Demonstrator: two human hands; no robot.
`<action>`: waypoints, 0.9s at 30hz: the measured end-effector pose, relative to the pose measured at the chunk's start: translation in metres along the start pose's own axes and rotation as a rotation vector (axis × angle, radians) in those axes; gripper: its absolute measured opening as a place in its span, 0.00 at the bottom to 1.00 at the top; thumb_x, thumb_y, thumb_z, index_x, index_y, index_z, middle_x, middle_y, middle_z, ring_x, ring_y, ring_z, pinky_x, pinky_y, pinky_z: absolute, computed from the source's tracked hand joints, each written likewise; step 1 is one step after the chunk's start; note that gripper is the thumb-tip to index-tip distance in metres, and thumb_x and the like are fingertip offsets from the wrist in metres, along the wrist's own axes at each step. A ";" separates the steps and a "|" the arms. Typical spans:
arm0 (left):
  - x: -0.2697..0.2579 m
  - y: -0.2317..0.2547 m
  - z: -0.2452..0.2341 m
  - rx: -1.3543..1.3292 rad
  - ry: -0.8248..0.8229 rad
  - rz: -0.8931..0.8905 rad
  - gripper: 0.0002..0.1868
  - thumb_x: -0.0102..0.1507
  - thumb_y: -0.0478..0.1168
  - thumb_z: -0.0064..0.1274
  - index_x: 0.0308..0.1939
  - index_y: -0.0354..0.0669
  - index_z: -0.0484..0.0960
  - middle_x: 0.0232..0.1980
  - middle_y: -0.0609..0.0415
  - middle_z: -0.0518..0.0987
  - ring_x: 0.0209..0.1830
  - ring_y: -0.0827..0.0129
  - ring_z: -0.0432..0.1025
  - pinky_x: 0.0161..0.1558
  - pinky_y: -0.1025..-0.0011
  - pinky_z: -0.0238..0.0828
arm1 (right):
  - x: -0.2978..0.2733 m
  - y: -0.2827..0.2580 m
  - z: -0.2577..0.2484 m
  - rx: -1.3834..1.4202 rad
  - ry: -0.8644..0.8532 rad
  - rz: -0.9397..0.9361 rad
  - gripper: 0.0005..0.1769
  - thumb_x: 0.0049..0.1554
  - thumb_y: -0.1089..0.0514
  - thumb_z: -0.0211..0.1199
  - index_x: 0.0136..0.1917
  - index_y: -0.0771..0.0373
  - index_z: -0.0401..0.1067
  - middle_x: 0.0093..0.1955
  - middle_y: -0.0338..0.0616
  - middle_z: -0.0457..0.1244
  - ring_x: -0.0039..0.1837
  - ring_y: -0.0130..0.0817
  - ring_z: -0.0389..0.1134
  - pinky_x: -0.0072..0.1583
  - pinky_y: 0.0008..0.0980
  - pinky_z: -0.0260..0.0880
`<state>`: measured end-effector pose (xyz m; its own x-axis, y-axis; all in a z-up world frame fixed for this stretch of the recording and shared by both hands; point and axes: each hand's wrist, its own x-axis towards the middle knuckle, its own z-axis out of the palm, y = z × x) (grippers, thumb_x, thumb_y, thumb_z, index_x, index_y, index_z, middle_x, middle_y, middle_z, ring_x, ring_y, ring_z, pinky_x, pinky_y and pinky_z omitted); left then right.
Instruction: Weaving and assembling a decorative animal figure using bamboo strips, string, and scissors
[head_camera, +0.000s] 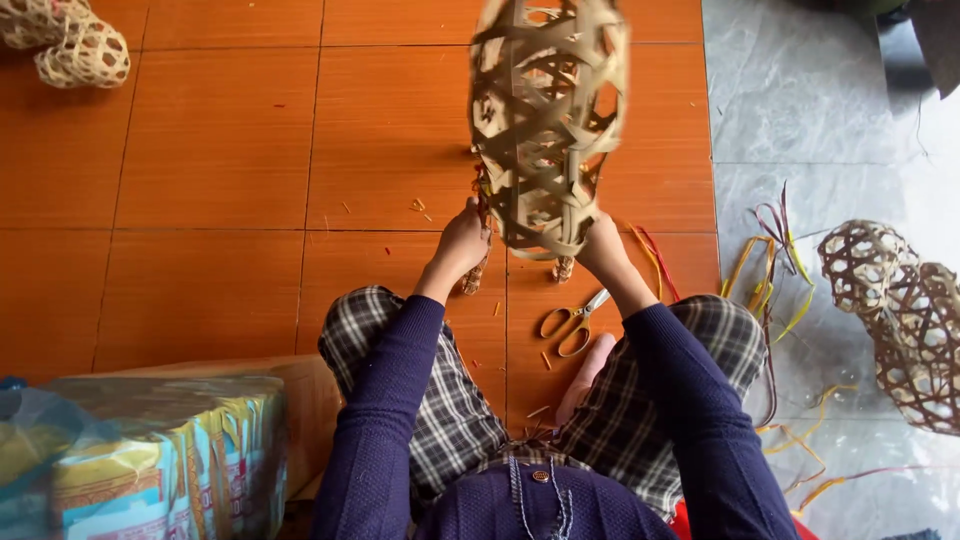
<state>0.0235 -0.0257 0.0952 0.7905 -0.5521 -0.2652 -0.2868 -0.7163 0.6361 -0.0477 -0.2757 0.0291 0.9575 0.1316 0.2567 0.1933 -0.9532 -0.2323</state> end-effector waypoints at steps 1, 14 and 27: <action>0.000 0.002 0.001 0.008 -0.008 0.005 0.33 0.63 0.29 0.41 0.69 0.16 0.48 0.60 0.22 0.68 0.58 0.37 0.69 0.56 0.47 0.66 | -0.001 0.000 0.001 0.003 0.005 0.011 0.02 0.49 0.61 0.60 0.39 0.57 0.71 0.36 0.35 0.65 0.52 0.37 0.69 0.53 0.37 0.68; -0.005 0.015 -0.022 -0.015 0.055 0.006 0.32 0.63 0.40 0.53 0.66 0.26 0.60 0.56 0.28 0.72 0.58 0.39 0.69 0.57 0.51 0.67 | 0.001 -0.011 -0.024 0.081 0.089 -0.006 0.19 0.50 0.65 0.60 0.56 0.71 0.71 0.57 0.50 0.67 0.70 0.42 0.60 0.76 0.36 0.50; -0.008 0.028 -0.014 -0.107 0.144 0.147 0.18 0.61 0.31 0.53 0.53 0.25 0.72 0.45 0.33 0.79 0.45 0.44 0.77 0.47 0.56 0.73 | 0.007 0.020 0.006 0.087 0.011 0.439 0.20 0.54 0.44 0.60 0.57 0.52 0.68 0.46 0.40 0.66 0.56 0.41 0.68 0.59 0.41 0.66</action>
<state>0.0168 -0.0355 0.1256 0.8155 -0.5754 -0.0626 -0.3521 -0.5790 0.7354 -0.0354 -0.2924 0.0202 0.9507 -0.2833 0.1258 -0.2129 -0.8917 -0.3994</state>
